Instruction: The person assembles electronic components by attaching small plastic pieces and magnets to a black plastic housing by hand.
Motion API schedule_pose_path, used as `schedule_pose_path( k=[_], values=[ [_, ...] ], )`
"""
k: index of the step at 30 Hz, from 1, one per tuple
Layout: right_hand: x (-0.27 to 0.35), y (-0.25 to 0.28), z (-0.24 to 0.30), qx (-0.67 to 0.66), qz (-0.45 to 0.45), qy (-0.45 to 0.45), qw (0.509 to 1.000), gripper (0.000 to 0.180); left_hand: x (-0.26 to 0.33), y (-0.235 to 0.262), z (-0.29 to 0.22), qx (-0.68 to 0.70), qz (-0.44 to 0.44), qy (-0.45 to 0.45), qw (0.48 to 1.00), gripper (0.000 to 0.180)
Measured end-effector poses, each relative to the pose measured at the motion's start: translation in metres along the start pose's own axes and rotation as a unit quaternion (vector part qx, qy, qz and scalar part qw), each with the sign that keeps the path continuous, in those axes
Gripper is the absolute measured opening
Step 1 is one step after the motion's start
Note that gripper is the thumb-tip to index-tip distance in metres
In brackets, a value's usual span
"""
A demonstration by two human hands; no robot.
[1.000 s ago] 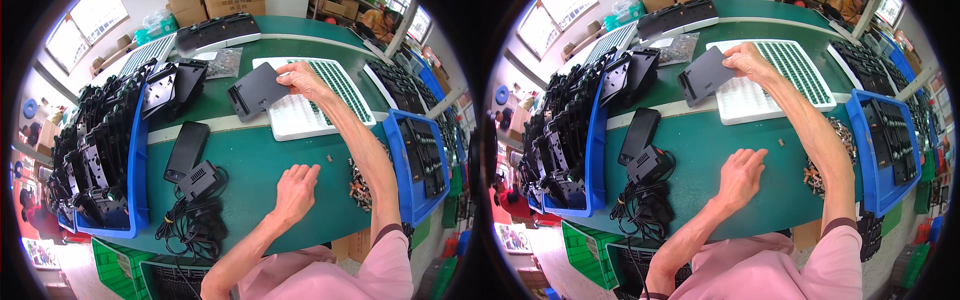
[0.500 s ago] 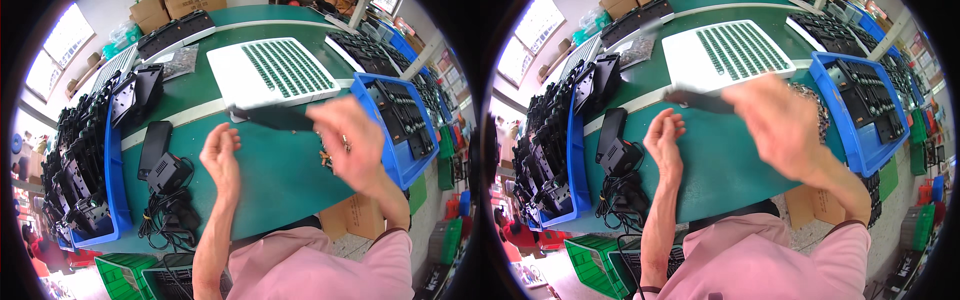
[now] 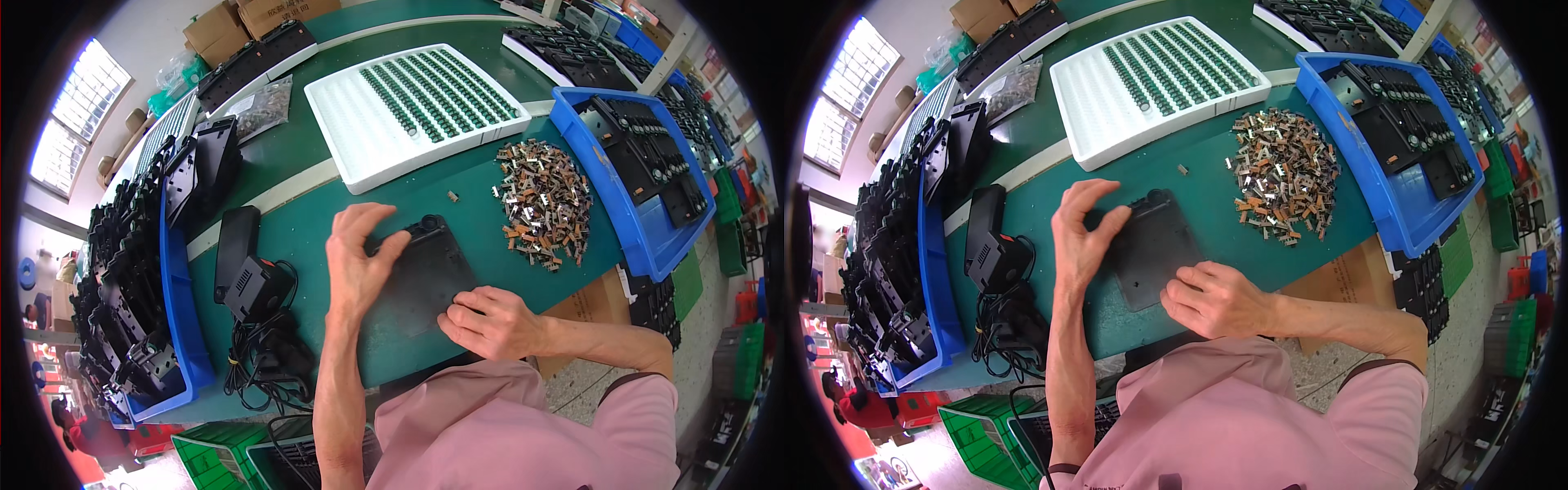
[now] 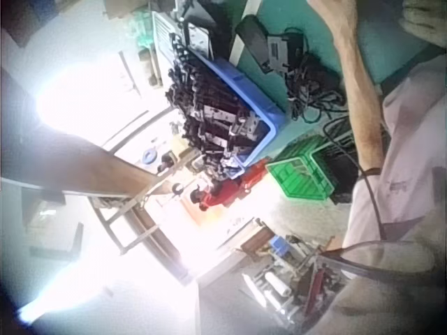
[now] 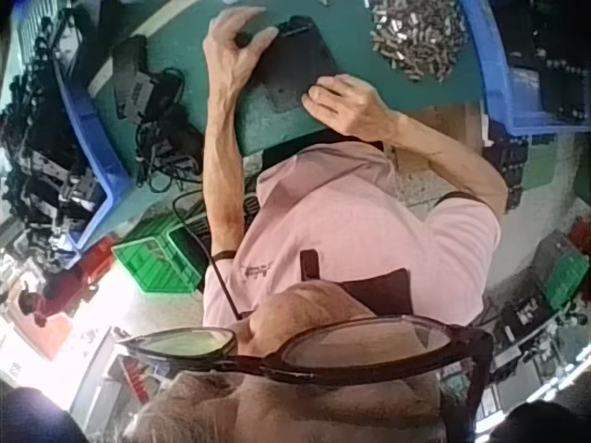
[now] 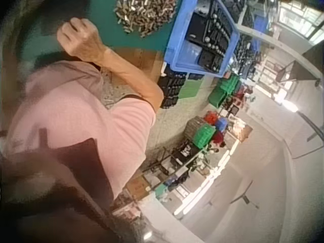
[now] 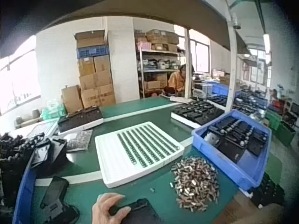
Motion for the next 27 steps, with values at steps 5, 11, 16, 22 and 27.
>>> schedule_pose_path(
  k=[5, 11, 16, 22, 27],
  values=[
    [-0.006, 0.003, -0.01, -0.053, 0.035, -0.038, 0.997, 0.02, 0.006, -0.017, 0.002, -0.118, 0.054, -0.026, 0.991, 0.034],
    [-0.048, 0.018, -0.068, 0.023, 0.011, -0.155, 0.988, 0.014, 0.006, -0.017, 0.003, -0.126, 0.041, -0.024, 0.991, 0.034],
    [-0.041, -0.011, -0.118, 0.055, 0.085, -0.22, 0.97, 0.018, 0.005, -0.016, 0.003, -0.109, 0.049, 0.006, 0.993, 0.033],
    [-0.027, 0.008, -0.123, 0.182, 0.169, -0.223, 0.943, 0.012, 0.006, -0.015, 0.003, -0.116, 0.031, -0.009, 0.993, 0.033],
    [-0.066, 0.005, -0.154, 0.069, 0.05, -0.237, 0.968, 0.01, 0.006, -0.018, 0.005, -0.143, 0.019, -0.014, 0.989, 0.034]
  ],
)
Point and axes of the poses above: each hand's wrist, its own x-axis away from the middle knuckle, its own y-axis out of the back of the hand, z = x × y, the point moved 1 cm from there along -x, towards the middle knuckle, and after that the axes turned 2 degrees about x, right-handed, at the moved point
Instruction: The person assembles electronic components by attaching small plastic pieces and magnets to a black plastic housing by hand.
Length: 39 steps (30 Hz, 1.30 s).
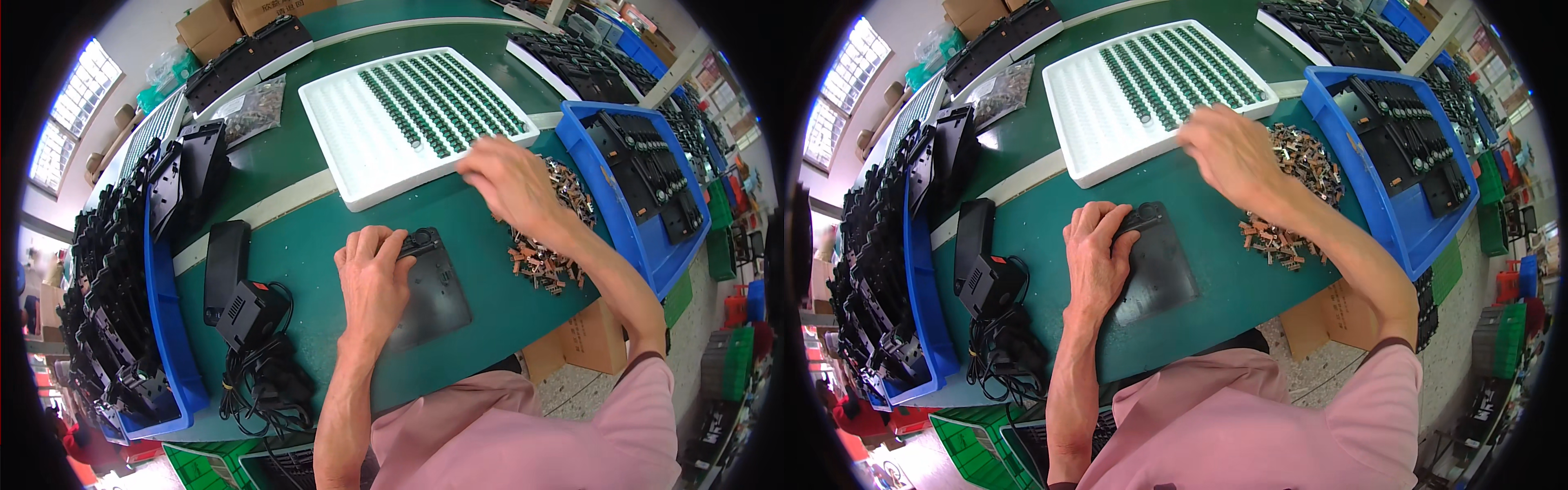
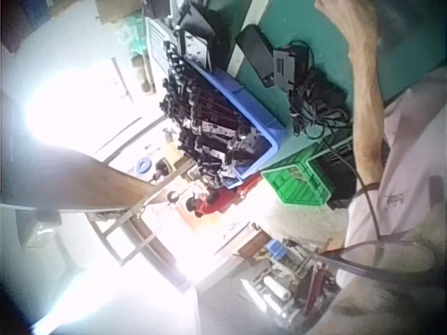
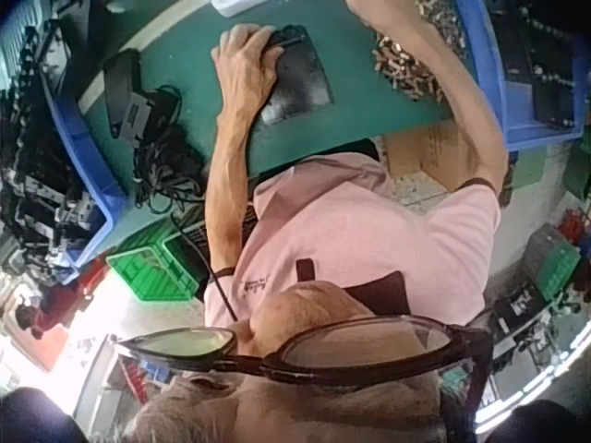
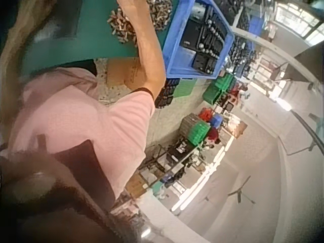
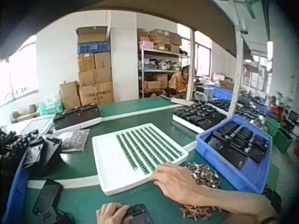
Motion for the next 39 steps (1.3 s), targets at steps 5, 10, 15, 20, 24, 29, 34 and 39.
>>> schedule_pose_path(
  k=[5, 10, 15, 20, 24, 29, 34, 39],
  values=[
    [-0.066, -0.043, -0.022, -0.055, 0.0, -0.028, 0.998, 0.015, -0.004, -0.003, -0.001, 0.01, -0.009, -0.009, 1.0, 0.035],
    [-0.079, -0.059, -0.024, -0.046, 0.043, -0.049, 0.997, 0.014, -0.003, -0.001, 0.0, 0.019, 0.003, 0.007, 1.0, 0.033],
    [-0.089, -0.062, -0.029, -0.032, 0.082, -0.063, 0.994, 0.01, -0.002, 0.0, 0.0, 0.022, 0.003, 0.01, 1.0, 0.033],
    [-0.093, -0.054, -0.044, -0.206, 0.11, -0.108, 0.966, 0.01, -0.002, 0.0, 0.0, 0.024, 0.007, 0.008, 1.0, 0.033],
    [-0.083, -0.038, -0.048, -0.332, 0.063, -0.154, 0.928, 0.008, -0.003, -0.002, 0.0, 0.026, 0.006, 0.001, 1.0, 0.033],
    [-0.043, -0.003, 0.004, -0.394, 0.08, -0.175, 0.899, 0.015, -0.002, 0.001, 0.001, 0.008, 0.004, -0.003, 1.0, 0.033],
    [0.007, -0.004, 0.03, -0.457, 0.138, -0.251, 0.842, 0.014, -0.002, -0.004, 0.003, 0.008, -0.009, -0.017, 1.0, 0.031],
    [0.029, -0.008, 0.036, -0.48, 0.15, -0.281, 0.818, 0.011, -0.002, -0.003, 0.001, 0.008, 0.013, -0.002, 1.0, 0.031]
  ],
)
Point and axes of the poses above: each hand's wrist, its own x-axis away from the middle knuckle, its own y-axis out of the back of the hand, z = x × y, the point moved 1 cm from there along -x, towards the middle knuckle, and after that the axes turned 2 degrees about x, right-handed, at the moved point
